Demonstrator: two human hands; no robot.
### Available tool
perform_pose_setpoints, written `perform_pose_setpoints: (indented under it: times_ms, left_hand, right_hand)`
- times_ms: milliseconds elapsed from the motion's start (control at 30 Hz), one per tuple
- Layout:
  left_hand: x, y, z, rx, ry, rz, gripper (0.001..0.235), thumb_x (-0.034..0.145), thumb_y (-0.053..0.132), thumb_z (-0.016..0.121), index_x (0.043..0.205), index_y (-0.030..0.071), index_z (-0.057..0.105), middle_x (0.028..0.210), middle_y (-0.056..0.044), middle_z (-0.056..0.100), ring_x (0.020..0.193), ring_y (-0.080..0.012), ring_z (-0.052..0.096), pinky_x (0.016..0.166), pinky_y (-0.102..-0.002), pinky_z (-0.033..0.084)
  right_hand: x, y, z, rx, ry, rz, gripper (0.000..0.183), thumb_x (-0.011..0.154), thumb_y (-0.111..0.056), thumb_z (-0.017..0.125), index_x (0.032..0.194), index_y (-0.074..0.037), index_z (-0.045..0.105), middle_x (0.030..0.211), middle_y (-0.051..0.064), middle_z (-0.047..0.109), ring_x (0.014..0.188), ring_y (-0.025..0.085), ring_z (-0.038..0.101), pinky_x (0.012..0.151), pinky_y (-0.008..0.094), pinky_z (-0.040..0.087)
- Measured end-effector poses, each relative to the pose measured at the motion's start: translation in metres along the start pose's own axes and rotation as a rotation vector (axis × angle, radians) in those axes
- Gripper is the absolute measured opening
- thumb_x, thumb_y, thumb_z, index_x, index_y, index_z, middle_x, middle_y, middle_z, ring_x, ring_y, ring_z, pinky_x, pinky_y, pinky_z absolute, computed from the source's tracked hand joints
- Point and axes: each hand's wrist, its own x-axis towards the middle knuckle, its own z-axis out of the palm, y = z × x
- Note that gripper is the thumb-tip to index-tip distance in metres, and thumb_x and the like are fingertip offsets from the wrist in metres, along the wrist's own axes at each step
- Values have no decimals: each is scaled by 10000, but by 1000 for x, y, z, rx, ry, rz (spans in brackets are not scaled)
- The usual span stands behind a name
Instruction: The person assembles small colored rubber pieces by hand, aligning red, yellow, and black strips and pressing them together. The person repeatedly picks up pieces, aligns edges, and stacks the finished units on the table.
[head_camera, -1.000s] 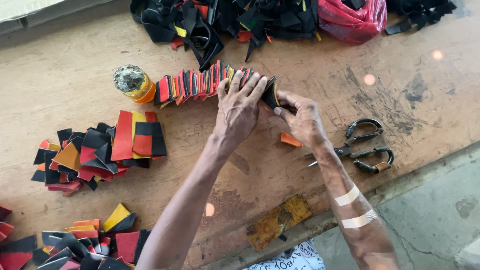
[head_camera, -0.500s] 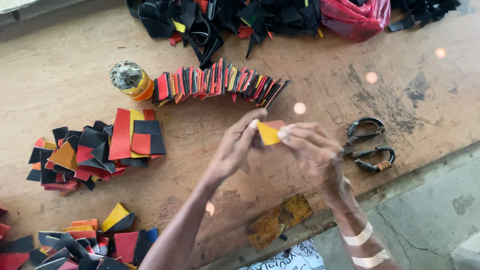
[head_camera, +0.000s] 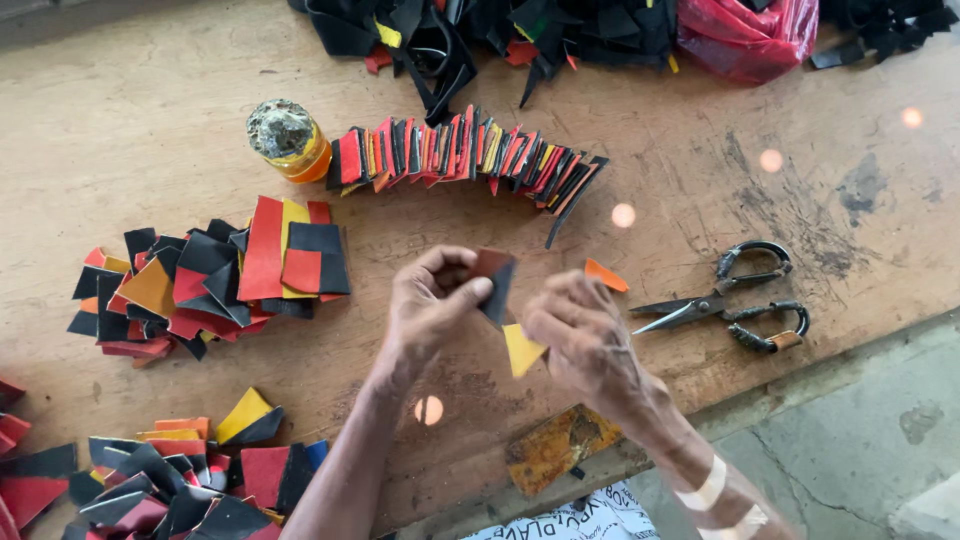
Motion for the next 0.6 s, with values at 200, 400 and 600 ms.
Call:
perform_pose_setpoints:
  times_ms: [200,400,600]
  left_hand:
    - [-1,11,-11,-145,21,43,280,934,-18,698,1191,-24,586,1091,-125,741,965,-145,710,879,-301,603]
    - [-4,17,-13,-176,-95,3,451,908,-13,641,1348,34,559,1113,-130,750,1006,-154,727,919,-316,613]
    - [-2,10,-13,-127,-102,-14,354,921,-38,674,1273,-43,636,1152,-139,754,1027,-174,728,948,-326,607]
  right_hand:
    - [-18,11,0,579,-46,764,104,909,-153,711,1009,-123,711,925,28,777,788,81,725,701,238,625]
    - [-15,45,28,1114,168,860,206,1052,-102,655,1200,32,707,1058,65,717,946,127,637,798,271,541]
    - [-9,40,20,1424,122,1021,337,913,-64,653,1249,-46,655,1083,43,716,956,137,688,870,337,620]
